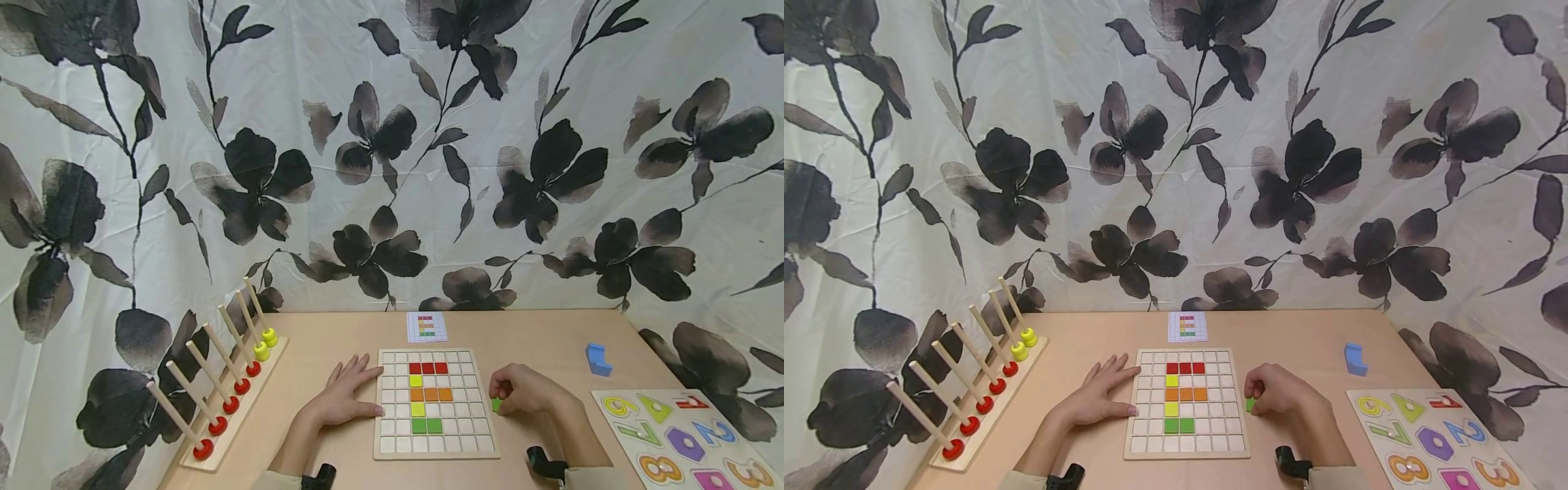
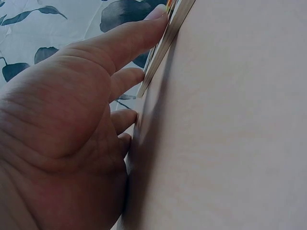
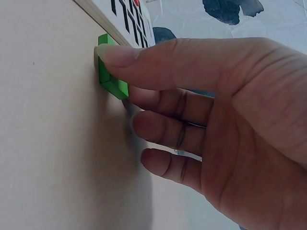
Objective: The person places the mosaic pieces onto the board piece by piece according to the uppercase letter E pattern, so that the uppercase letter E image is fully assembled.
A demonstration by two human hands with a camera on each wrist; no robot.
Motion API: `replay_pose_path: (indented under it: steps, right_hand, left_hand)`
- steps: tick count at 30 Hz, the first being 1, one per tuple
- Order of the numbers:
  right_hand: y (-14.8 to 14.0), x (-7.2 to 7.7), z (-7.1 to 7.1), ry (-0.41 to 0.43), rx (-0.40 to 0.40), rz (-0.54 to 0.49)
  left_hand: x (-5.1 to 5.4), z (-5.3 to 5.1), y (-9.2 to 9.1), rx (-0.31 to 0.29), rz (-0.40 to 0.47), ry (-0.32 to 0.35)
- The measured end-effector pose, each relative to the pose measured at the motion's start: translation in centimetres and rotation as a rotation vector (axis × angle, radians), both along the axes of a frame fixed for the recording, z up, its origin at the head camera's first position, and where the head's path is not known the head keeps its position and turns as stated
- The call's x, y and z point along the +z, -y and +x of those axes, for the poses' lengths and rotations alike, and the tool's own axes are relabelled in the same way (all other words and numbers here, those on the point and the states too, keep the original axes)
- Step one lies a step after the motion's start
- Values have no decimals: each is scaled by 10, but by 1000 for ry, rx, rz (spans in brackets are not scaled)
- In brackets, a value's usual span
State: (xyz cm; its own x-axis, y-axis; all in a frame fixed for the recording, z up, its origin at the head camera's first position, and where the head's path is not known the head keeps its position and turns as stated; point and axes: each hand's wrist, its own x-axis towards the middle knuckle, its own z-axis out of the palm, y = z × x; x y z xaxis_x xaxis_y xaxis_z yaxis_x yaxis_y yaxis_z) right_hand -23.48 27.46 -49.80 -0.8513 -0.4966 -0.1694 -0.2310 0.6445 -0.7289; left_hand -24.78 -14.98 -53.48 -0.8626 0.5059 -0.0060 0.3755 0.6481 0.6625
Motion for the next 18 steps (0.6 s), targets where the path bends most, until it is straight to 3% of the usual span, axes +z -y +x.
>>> replay_pose_path:
  steps: [11,18]
  right_hand:
    - [1,0,0,-14,29,-9]
    - [2,0,-3,-57,2,2]
  left_hand:
    - [-3,-1,1,4,-11,4]
    - [-3,-2,1,6,-11,2]
